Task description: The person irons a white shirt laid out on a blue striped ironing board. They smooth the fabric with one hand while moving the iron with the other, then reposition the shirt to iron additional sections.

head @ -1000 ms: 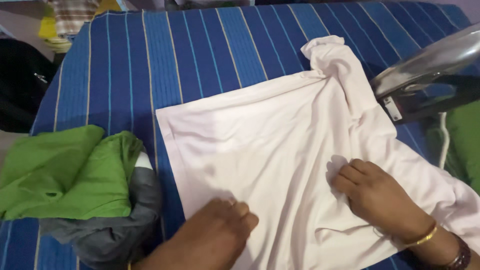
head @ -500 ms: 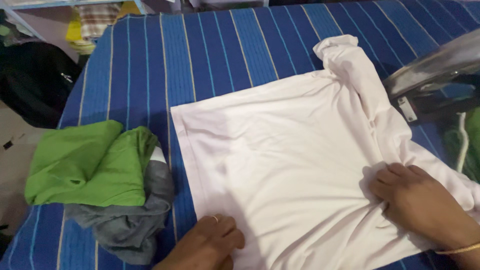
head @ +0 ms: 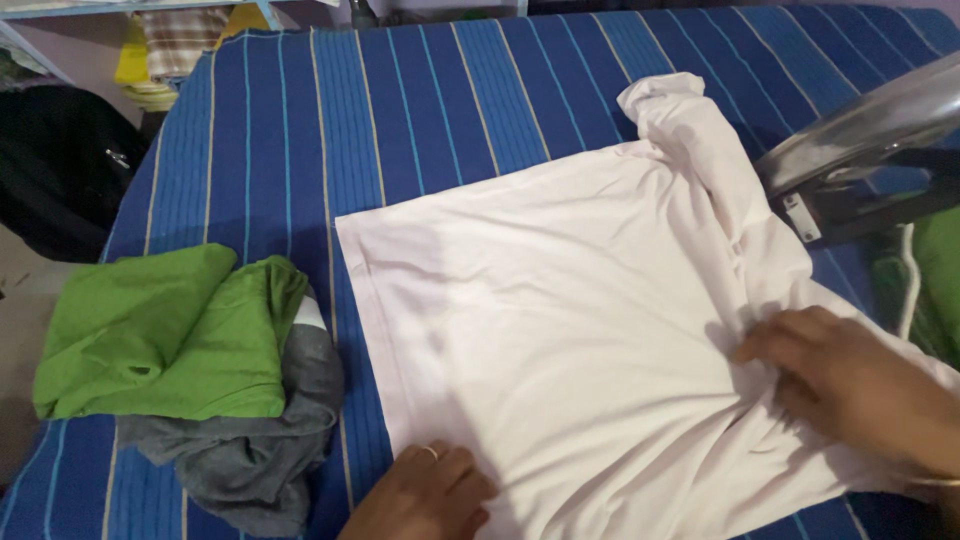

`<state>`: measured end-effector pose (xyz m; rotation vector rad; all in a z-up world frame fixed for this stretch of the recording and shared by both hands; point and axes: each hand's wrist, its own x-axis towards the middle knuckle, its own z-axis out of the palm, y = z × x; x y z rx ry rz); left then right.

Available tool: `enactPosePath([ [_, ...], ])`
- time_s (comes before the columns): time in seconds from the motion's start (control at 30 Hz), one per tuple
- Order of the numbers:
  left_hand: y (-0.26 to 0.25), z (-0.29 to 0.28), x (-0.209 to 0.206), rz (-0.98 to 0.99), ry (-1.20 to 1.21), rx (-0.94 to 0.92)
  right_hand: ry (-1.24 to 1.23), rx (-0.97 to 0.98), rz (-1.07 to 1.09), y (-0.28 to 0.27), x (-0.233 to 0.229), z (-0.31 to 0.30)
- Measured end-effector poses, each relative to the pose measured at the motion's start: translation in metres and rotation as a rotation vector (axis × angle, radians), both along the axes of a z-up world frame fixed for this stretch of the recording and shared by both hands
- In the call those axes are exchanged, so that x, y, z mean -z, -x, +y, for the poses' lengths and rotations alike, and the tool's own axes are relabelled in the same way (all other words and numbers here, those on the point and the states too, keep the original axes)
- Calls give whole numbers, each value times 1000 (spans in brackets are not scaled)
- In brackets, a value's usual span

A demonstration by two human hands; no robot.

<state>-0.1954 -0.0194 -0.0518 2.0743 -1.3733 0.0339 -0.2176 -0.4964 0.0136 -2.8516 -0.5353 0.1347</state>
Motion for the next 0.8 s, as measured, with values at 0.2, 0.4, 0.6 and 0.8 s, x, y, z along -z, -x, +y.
enactPosePath([
  [0.2, 11, -4, 19, -210, -6, -88, -44, 193, -231, 10, 3, -7],
  [0.4, 1, -8, 12, 14, -49, -95, -1205, 806, -439, -20, 2, -42],
  [0.6, 6, -33, 4, -116, -23, -76, -830, 902, -326, -62, 9, -47],
  [0.8, 11, -22, 2, -62, 28, 56, -460, 1207, -283, -87, 27, -58],
])
